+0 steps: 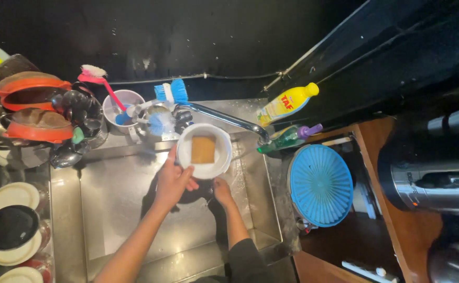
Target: The person cleans a stainless steel sink by hand using a steel wool pad and water. They rinse the pad, scrub the sink basin and sides, and rinse the area repeatedly. The person also moves a white container and cleaning bottles around the sink to access different areas.
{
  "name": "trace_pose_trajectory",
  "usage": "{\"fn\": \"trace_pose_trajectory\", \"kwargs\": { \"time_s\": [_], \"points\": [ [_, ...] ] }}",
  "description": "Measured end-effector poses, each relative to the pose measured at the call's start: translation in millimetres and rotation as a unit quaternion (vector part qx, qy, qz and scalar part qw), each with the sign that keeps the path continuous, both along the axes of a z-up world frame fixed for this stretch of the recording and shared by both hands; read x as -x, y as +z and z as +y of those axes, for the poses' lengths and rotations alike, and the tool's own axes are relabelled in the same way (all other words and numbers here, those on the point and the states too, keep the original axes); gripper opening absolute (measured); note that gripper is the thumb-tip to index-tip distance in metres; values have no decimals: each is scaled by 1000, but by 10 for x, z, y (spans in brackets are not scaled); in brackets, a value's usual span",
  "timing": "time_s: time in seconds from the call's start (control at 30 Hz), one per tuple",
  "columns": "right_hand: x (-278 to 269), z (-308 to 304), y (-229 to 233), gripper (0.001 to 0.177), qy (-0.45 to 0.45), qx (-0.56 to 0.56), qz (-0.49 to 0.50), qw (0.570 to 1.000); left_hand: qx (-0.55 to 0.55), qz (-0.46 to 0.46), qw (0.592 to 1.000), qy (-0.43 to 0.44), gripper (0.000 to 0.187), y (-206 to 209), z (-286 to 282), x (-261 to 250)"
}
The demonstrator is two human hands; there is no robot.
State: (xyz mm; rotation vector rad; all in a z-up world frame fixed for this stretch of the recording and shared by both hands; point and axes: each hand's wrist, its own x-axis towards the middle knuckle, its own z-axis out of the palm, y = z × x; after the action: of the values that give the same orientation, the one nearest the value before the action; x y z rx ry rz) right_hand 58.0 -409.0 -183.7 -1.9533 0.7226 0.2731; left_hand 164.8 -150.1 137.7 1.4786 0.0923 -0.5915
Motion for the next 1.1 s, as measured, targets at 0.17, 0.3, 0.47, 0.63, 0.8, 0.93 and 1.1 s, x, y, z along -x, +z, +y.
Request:
{"fn": "trace_pose_trajectory", "kwargs": {
  "time_s": [0.17, 0.3, 0.47, 0.63, 0.8, 0.93, 1.1],
  "points": [
    [261, -312, -140, 31, -30, 47, 68, 996, 41, -35, 999, -5, 79, -296, -751, -499],
    [193, -695, 77, 25, -45, 121, 39, 991, 51, 1, 999, 18, 79, -497, -1244, -823],
    [-193, -840, 1479, 36, -289, 259, -290, 875, -41, -6, 999, 16, 69, -245, -1524, -931],
    [-802, -1086, 2031, 134, -303, 213, -415, 831, -37, -20, 999, -4, 86, -447, -1630, -1006],
    [-1011, -1331, 1609, 117, -350, 170, -413, 823, -268, -128, 943, -153, 83, -113, -1377, -689],
    [-837, -1243, 1267, 100, -370, 228, -422, 796, 213, 79, 967, -119, 102, 364, -1371, -375],
    [-360, -178, 1131, 93, -420, 212, -322, 821, 403, 90, 910, -31, 28, 493, -1528, -324]
  ]
}}
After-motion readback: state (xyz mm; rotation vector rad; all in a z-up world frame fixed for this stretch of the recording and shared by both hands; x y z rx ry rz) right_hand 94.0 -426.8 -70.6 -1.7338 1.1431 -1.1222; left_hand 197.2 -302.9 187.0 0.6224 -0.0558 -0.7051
